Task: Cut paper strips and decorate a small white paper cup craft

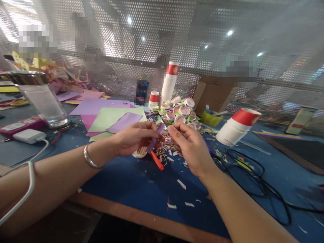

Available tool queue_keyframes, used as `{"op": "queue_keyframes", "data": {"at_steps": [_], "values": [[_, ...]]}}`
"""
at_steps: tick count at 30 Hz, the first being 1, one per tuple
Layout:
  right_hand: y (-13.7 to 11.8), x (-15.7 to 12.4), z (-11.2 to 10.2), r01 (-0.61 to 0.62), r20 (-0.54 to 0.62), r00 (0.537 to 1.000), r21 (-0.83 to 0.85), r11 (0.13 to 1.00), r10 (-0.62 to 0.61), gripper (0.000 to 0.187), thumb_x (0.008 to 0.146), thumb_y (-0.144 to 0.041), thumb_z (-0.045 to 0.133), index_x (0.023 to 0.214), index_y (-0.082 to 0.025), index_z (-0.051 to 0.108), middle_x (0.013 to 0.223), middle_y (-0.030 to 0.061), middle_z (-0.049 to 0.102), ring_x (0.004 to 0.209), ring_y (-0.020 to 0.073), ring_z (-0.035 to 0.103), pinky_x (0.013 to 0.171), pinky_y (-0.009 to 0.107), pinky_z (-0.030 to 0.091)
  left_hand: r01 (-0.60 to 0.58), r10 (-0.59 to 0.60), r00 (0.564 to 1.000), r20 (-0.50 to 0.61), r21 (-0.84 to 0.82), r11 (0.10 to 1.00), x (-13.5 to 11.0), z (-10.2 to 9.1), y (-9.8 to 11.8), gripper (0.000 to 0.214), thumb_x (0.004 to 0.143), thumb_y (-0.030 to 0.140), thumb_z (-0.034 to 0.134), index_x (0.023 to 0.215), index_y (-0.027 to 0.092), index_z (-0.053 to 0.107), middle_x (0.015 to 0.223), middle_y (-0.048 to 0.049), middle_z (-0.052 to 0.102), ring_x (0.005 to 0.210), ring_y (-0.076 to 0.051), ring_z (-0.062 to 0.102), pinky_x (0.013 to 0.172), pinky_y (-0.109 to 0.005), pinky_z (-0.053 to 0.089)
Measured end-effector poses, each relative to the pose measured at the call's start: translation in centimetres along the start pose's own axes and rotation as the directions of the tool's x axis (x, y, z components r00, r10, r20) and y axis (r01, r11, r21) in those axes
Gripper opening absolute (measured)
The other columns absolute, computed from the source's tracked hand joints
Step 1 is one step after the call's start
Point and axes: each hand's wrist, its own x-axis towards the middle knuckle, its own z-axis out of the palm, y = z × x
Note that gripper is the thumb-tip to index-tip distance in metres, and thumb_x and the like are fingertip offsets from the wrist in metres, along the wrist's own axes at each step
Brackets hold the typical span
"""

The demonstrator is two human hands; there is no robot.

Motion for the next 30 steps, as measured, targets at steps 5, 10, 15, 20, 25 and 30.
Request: {"op": "queue_keyframes", "data": {"at_steps": [5, 10, 15, 20, 25, 30], "values": [[0.4, 0.5, -0.9, 0.003, 0.034, 0.999, -0.056, 0.998, -0.001, 0.042, 0.083, -0.061, 0.079, 0.083, -0.023, 0.063, 0.060, -0.0071, 0.041, 0.049, 0.0084, 0.030, 0.043, 0.025, 0.020, -0.071, 0.071, 0.997, -0.012, 0.045, 0.996, 0.4, -1.0, 0.4, 0.020, 0.087, 0.007, 0.065, 0.076, 0.018, 0.052, 0.072, -0.0018, 0.072, 0.055, -0.008, 0.063, 0.066, -0.025, 0.051], [0.5, 0.7, -1.3, 0.006, 0.071, 0.997, -0.098, 0.995, 0.000, 0.041, 0.084, -0.061, 0.079, 0.085, -0.022, 0.066, 0.060, -0.0074, 0.041, 0.049, 0.0082, 0.031, 0.044, 0.025, 0.020, -0.103, 0.098, 0.994, 0.042, 0.156, 0.982, 0.6, -1.7, 0.6, 0.019, 0.087, 0.007, 0.064, 0.074, 0.017, 0.054, 0.071, -0.0005, 0.071, 0.050, -0.005, 0.058, 0.055, -0.021, 0.042], [0.2, 0.7, -1.3, 0.010, 0.113, 0.994, -0.120, 0.993, 0.004, 0.043, 0.083, -0.063, 0.078, 0.085, -0.021, 0.067, 0.058, -0.0079, 0.039, 0.049, 0.0078, 0.028, 0.043, 0.026, 0.017, -0.117, 0.101, 0.992, 0.071, 0.279, 0.953, 0.5, -1.7, 0.6, 0.017, 0.082, 0.006, 0.065, 0.073, 0.018, 0.057, 0.069, 0.0000, 0.069, 0.048, -0.005, 0.055, 0.052, -0.021, 0.040], [0.1, 0.8, -1.4, 0.011, 0.133, 0.991, -0.134, 0.991, 0.007, 0.046, 0.082, -0.065, 0.078, 0.084, -0.021, 0.065, 0.057, -0.0081, 0.039, 0.049, 0.0076, 0.028, 0.043, 0.026, 0.018, -0.129, 0.119, 0.992, 0.052, 0.325, 0.937, 0.5, -1.6, 0.7, 0.017, 0.080, 0.008, 0.067, 0.070, 0.018, 0.058, 0.067, 0.0000, 0.068, 0.048, -0.006, 0.053, 0.051, -0.022, 0.038], [0.2, 0.8, -1.5, 0.016, 0.140, 0.990, -0.142, 0.990, 0.005, 0.045, 0.083, -0.065, 0.078, 0.086, -0.021, 0.066, 0.058, -0.0080, 0.039, 0.050, 0.0078, 0.027, 0.044, 0.026, 0.018, -0.155, 0.150, 0.988, 0.039, 0.354, 0.923, 0.6, -1.7, 0.8, 0.014, 0.079, 0.009, 0.068, 0.069, 0.017, 0.062, 0.068, 0.0001, 0.067, 0.054, -0.007, 0.053, 0.054, -0.022, 0.038], [0.2, 0.7, -1.5, 0.020, 0.147, 0.989, -0.150, 0.988, 0.003, 0.046, 0.082, -0.066, 0.078, 0.086, -0.021, 0.067, 0.057, -0.0079, 0.039, 0.049, 0.0084, 0.027, 0.044, 0.027, 0.017, -0.181, 0.181, 0.983, 0.035, 0.384, 0.905, 0.7, -1.9, 0.7, 0.014, 0.079, 0.008, 0.069, 0.070, 0.017, 0.064, 0.067, -0.0002, 0.066, 0.056, -0.008, 0.052, 0.055, -0.023, 0.037]]}}
